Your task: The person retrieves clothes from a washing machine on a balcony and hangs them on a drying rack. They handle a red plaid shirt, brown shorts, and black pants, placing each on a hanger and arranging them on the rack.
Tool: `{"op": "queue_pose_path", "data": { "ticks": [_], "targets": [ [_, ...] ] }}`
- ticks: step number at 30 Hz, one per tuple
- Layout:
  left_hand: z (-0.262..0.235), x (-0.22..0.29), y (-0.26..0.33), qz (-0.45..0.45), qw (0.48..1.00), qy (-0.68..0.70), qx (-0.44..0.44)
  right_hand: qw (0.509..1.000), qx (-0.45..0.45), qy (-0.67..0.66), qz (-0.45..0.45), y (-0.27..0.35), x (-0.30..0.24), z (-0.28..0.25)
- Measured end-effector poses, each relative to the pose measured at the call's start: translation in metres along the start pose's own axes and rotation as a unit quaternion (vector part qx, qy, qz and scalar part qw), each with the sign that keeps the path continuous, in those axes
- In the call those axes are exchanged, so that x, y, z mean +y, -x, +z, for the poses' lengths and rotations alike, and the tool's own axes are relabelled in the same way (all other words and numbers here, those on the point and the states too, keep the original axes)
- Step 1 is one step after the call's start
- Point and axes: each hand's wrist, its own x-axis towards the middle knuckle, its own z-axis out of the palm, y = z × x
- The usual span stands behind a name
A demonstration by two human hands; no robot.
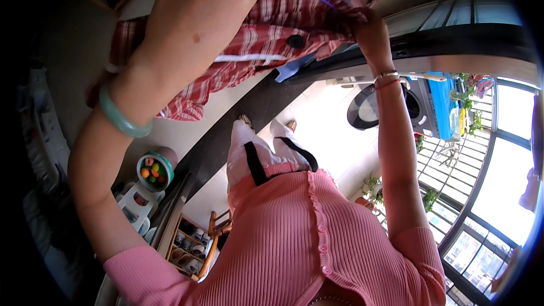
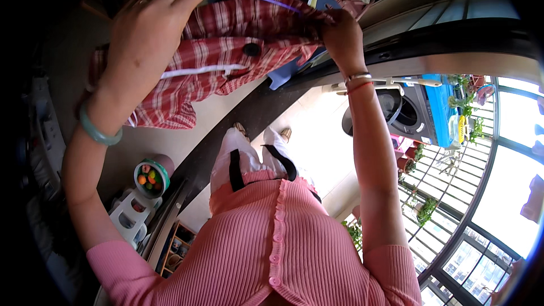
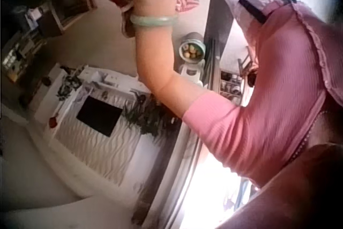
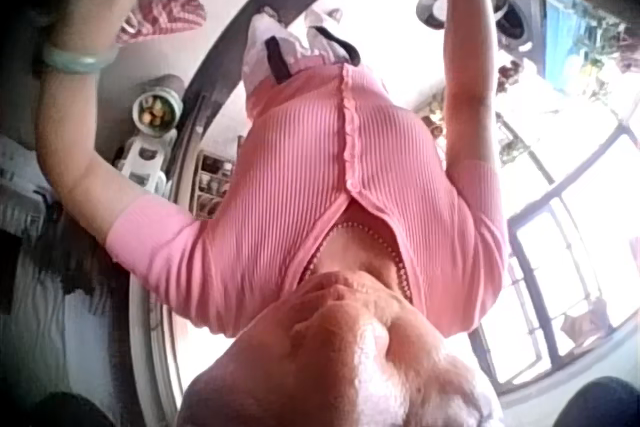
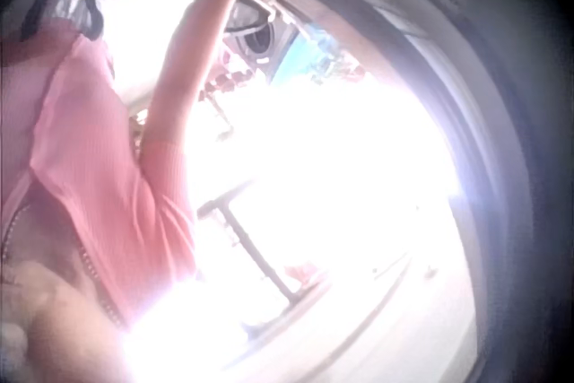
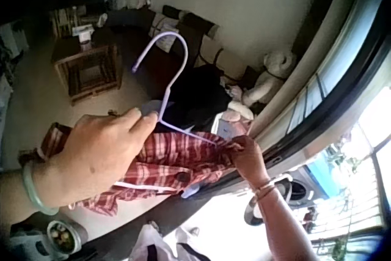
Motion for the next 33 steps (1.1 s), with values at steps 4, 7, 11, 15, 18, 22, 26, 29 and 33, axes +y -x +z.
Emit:
{"op": "queue_pose_path", "data": {
  "ticks": [4,7,11,15,18,22,26,29,33],
  "targets": [
    [0.000,0.001,0.002,-0.015,0.999,0.040,-0.006,0.998,-0.031,-0.042,0.024,0.004,-0.007,-0.011],
    [-0.001,0.002,0.003,-0.020,0.999,0.028,-0.035,1.000,-0.006,-0.005,0.003,0.008,-0.013,-0.018],
    [-0.004,0.007,0.004,0.006,0.998,0.046,0.031,0.992,0.052,0.098,-0.066,0.016,-0.033,-0.025],
    [-0.003,0.008,0.006,0.014,0.994,0.096,0.057,0.997,-0.052,0.013,0.049,0.011,-0.047,-0.040],
    [0.009,0.004,0.010,0.033,0.989,0.106,0.097,0.998,-0.044,0.032,-0.009,0.002,-0.036,-0.043],
    [0.008,0.005,0.008,0.011,0.988,0.144,0.061,0.989,-0.011,0.079,-0.121,0.003,-0.033,-0.039],
    [0.017,-0.004,0.005,0.033,0.984,0.146,0.092,0.983,-0.096,-0.072,-0.141,0.009,-0.049,-0.042],
    [0.024,-0.018,0.006,-0.003,0.962,0.256,0.100,0.949,-0.225,-0.211,-0.063,0.015,-0.055,-0.067],
    [0.034,-0.041,0.005,-0.036,0.936,0.334,0.104,0.948,-0.209,-0.179,-0.158,0.012,-0.054,-0.072]
  ]
}}
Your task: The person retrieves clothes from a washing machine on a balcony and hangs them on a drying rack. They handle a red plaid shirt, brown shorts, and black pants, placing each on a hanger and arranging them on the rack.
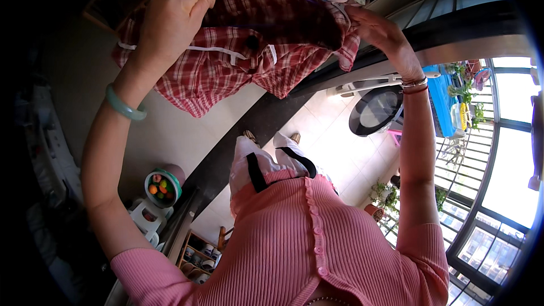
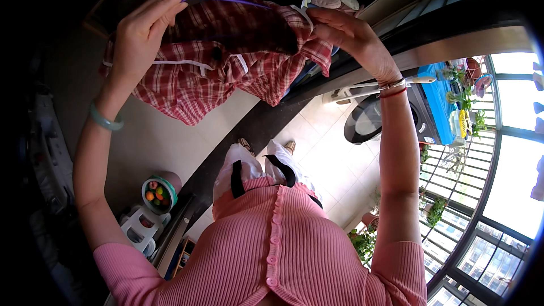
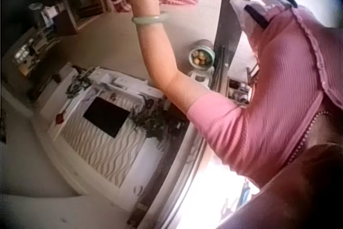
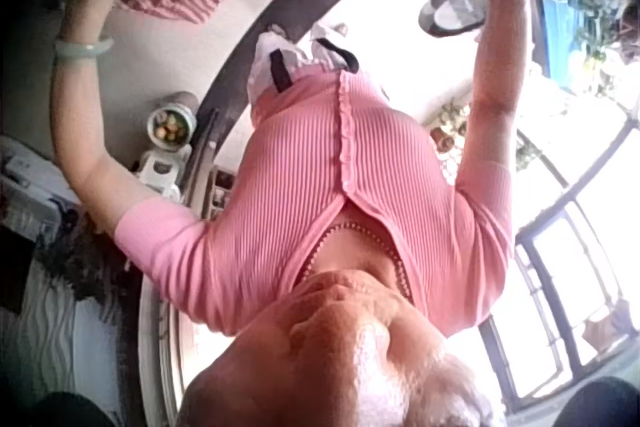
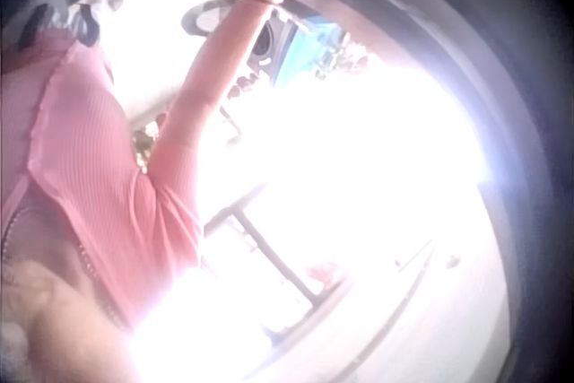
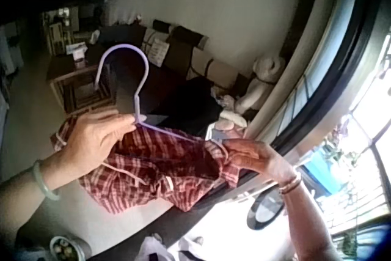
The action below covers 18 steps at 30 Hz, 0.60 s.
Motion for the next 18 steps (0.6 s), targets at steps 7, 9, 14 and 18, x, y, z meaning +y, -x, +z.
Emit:
{"op": "queue_pose_path", "data": {
  "ticks": [7,9,14,18],
  "targets": [
    [-0.025,-0.010,-0.031,-0.018,0.997,-0.054,-0.054,0.961,0.142,0.214,-0.107,-0.023,-0.026,0.023],
    [-0.037,0.005,-0.047,-0.099,0.994,0.000,-0.042,0.941,0.204,0.242,-0.121,-0.023,-0.021,0.017],
    [-0.074,-0.097,-0.006,-0.158,0.987,-0.027,-0.012,0.940,0.289,0.156,-0.095,-0.029,-0.016,0.015],
    [-0.070,-0.127,0.004,-0.228,0.974,0.004,-0.008,0.937,0.301,0.164,-0.072,-0.032,-0.007,0.009]
  ]
}}
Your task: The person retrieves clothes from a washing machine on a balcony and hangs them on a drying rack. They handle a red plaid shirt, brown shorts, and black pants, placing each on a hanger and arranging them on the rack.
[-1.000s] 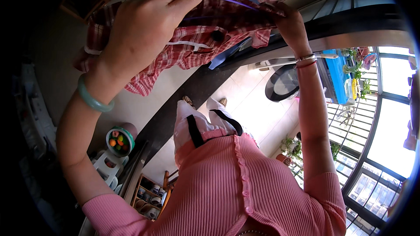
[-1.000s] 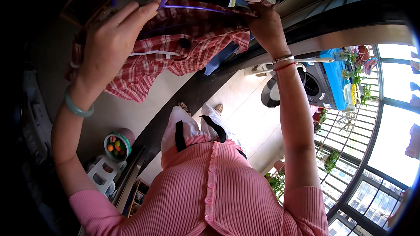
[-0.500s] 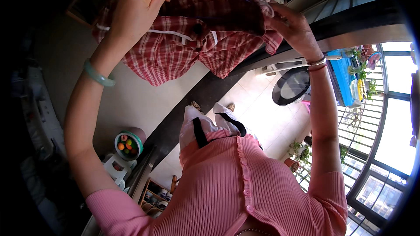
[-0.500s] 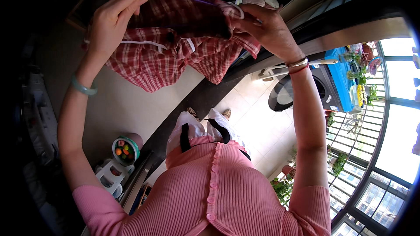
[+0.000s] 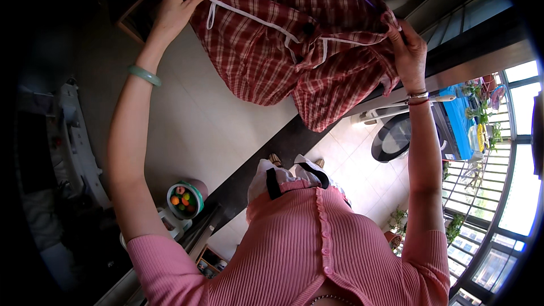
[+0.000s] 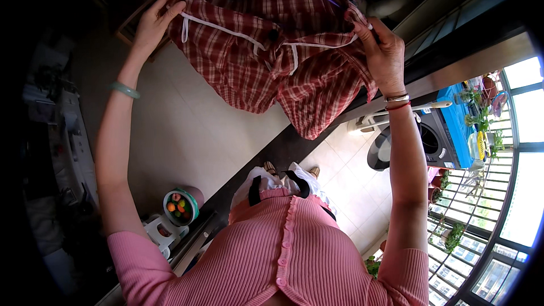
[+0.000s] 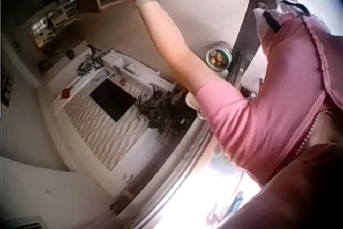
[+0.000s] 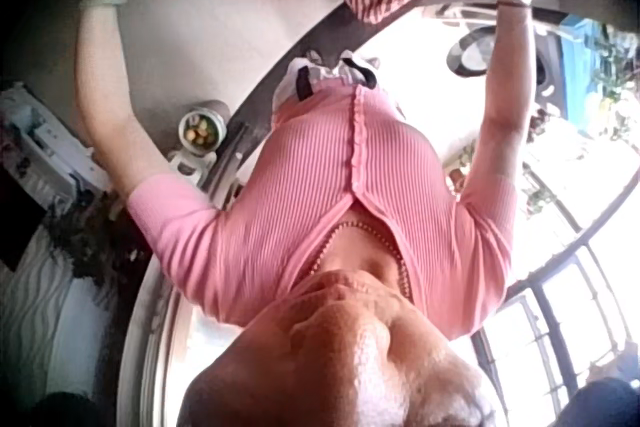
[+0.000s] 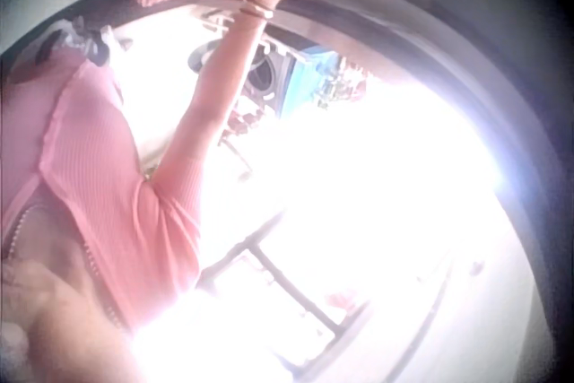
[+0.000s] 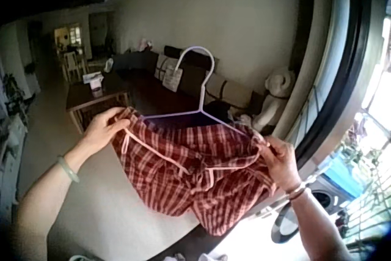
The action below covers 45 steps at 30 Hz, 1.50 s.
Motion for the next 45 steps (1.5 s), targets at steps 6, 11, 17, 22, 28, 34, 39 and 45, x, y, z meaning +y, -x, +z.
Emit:
{"op": "queue_pose_path", "data": {
  "ticks": [6,11,17,22,28,34,39,45],
  "targets": [
    [-0.003,0.008,-0.014,0.054,0.998,-0.007,0.029,0.998,0.058,0.025,0.018,0.001,-0.011,0.000],
    [-0.008,0.020,-0.023,0.028,0.993,0.078,0.079,0.979,0.138,0.130,-0.077,-0.003,-0.028,0.004],
    [-0.026,0.012,-0.037,0.111,0.982,0.101,0.111,0.979,0.005,0.162,-0.125,-0.018,-0.027,-0.022],
    [-0.026,0.036,-0.055,0.086,0.990,0.052,0.097,0.973,-0.215,-0.083,0.027,-0.047,-0.003,-0.028],
    [-0.039,0.023,-0.072,0.054,0.991,0.096,0.071,0.944,-0.240,-0.224,0.043,-0.073,-0.002,-0.008],
    [-0.058,0.008,-0.079,-0.015,0.978,0.188,0.093,0.928,-0.224,-0.293,0.051,-0.094,-0.007,0.016],
    [-0.061,0.001,-0.102,-0.003,0.967,0.233,0.104,0.967,-0.190,-0.169,-0.025,-0.115,-0.010,0.034],
    [-0.052,-0.031,-0.130,-0.042,0.975,0.182,0.122,0.971,-0.201,0.002,-0.132,-0.125,-0.011,0.057]
  ]
}}
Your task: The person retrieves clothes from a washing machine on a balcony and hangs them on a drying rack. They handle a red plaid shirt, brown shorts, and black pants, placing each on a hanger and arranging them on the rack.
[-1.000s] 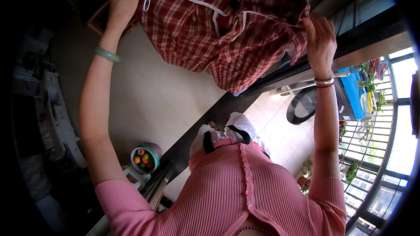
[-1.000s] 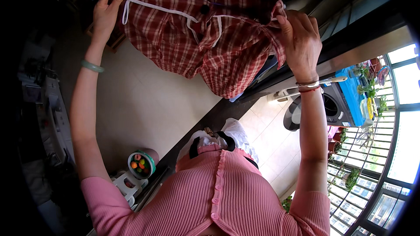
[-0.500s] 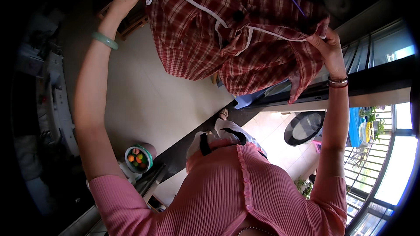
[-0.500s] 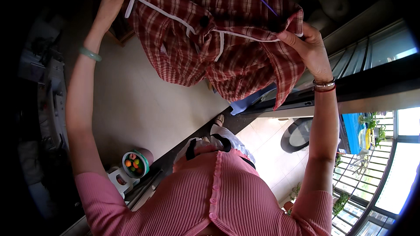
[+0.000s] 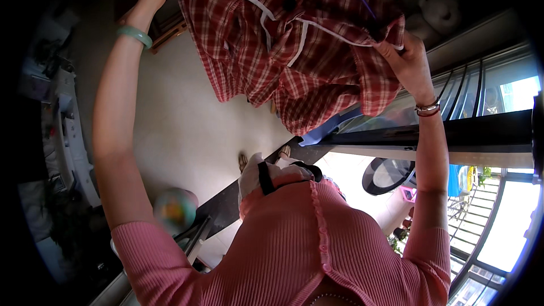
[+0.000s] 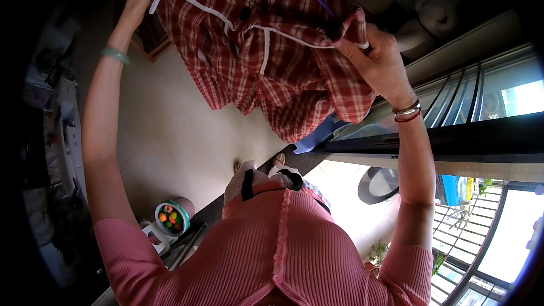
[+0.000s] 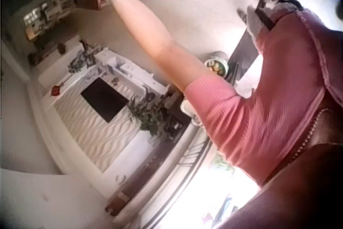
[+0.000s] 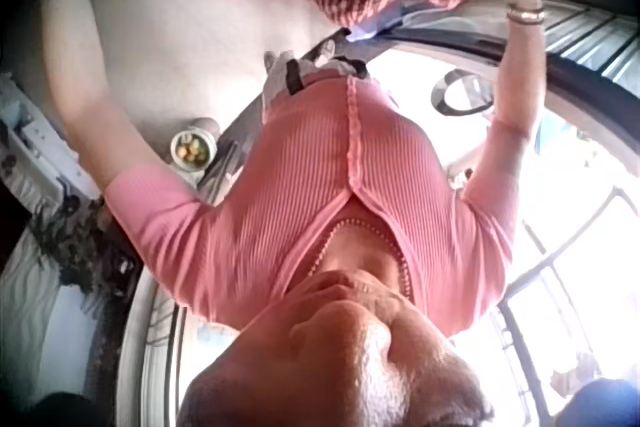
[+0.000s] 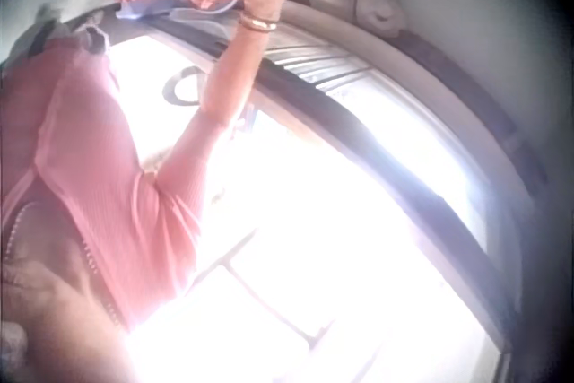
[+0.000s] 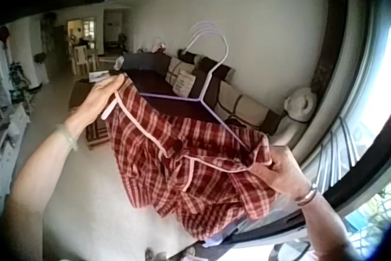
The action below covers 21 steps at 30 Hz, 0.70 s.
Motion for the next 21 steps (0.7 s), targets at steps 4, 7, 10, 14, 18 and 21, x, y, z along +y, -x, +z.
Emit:
{"op": "queue_pose_path", "data": {
  "ticks": [4,7,10,14,18,21],
  "targets": [
    [-0.008,-0.033,-0.029,0.016,0.999,0.003,-0.037,0.988,0.066,-0.136,0.044,-0.013,-0.007,0.029],
    [-0.011,-0.052,-0.044,0.019,0.998,-0.015,-0.064,0.994,0.072,-0.030,0.070,-0.018,-0.015,0.037],
    [-0.025,-0.068,-0.056,0.019,0.995,-0.009,-0.101,0.993,0.085,0.010,0.085,-0.032,-0.031,0.052],
    [-0.025,-0.087,-0.052,0.052,0.997,0.035,-0.043,0.989,0.107,0.024,0.096,-0.035,-0.041,0.075],
    [-0.039,-0.139,-0.028,0.045,0.996,0.056,0.057,0.985,0.131,-0.032,0.110,-0.035,-0.030,0.102],
    [-0.032,-0.171,0.015,-0.116,0.989,0.063,0.069,0.979,0.138,-0.075,0.132,-0.038,-0.035,0.124]
  ]
}}
